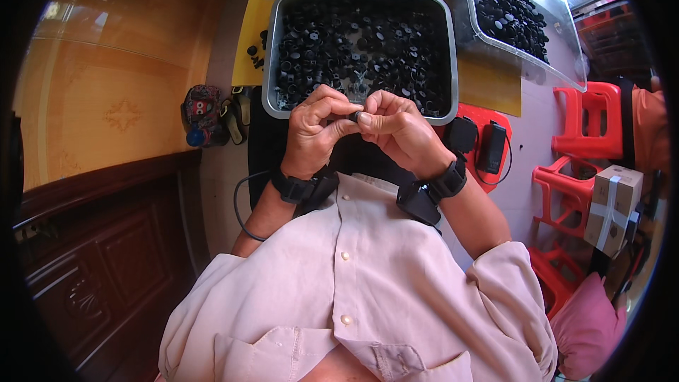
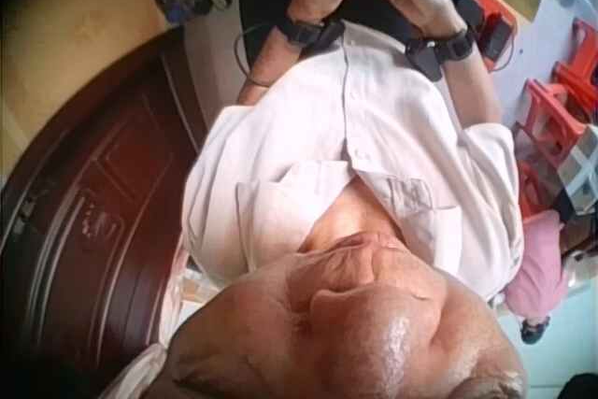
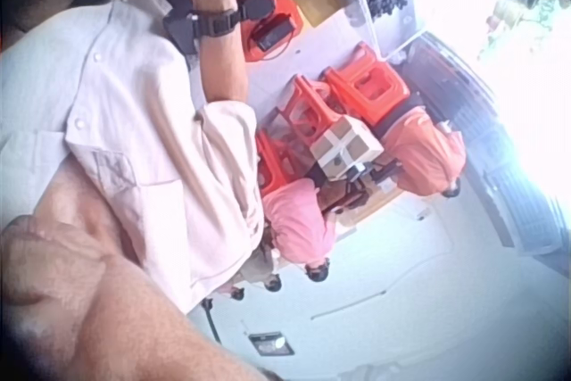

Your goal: Inspecting and sorting small black plastic manufacturing components.

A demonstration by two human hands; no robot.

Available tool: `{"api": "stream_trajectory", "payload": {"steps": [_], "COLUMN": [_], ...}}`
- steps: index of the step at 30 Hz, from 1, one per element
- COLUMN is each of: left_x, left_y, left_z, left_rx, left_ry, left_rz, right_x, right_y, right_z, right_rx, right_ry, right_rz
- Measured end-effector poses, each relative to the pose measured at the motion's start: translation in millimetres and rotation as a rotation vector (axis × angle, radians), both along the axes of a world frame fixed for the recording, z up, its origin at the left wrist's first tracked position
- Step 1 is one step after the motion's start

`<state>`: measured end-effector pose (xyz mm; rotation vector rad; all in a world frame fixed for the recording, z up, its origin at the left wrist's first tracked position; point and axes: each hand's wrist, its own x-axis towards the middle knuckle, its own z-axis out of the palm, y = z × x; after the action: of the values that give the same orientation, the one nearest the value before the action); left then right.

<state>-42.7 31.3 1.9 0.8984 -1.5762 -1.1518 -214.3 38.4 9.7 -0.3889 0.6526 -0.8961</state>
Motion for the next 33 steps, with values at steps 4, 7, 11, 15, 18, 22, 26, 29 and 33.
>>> {"api": "stream_trajectory", "payload": {"steps": [4,7,11,15,18,22,26,29,33], "left_x": [2,-2,-3,-3,-2,-4,-4,-3,-1], "left_y": [2,2,4,5,12,20,32,43,53], "left_z": [1,0,2,6,9,11,13,16,19], "left_rx": [-0.008,0.031,0.114,0.151,0.172,0.2,0.256,0.299,0.288], "left_ry": [-0.03,0.027,0.147,0.065,0.039,0.097,0.188,0.186,0.094], "left_rz": [-0.001,-0.016,-0.042,-0.028,-0.021,-0.022,0.021,0.008,0.006], "right_x": [-2,-3,-2,3,5,8,12,16,18], "right_y": [4,6,10,16,20,29,41,53,65], "right_z": [0,1,2,3,5,8,10,12,13], "right_rx": [0.019,0.021,-0.036,-0.161,-0.204,-0.3,-0.53,-0.572,-0.574], "right_ry": [0.011,-0.01,-0.08,0.078,0.15,0.281,0.53,0.605,0.662], "right_rz": [0.005,-0.016,-0.047,-0.197,-0.221,-0.243,-0.3,-0.34,-0.341]}}
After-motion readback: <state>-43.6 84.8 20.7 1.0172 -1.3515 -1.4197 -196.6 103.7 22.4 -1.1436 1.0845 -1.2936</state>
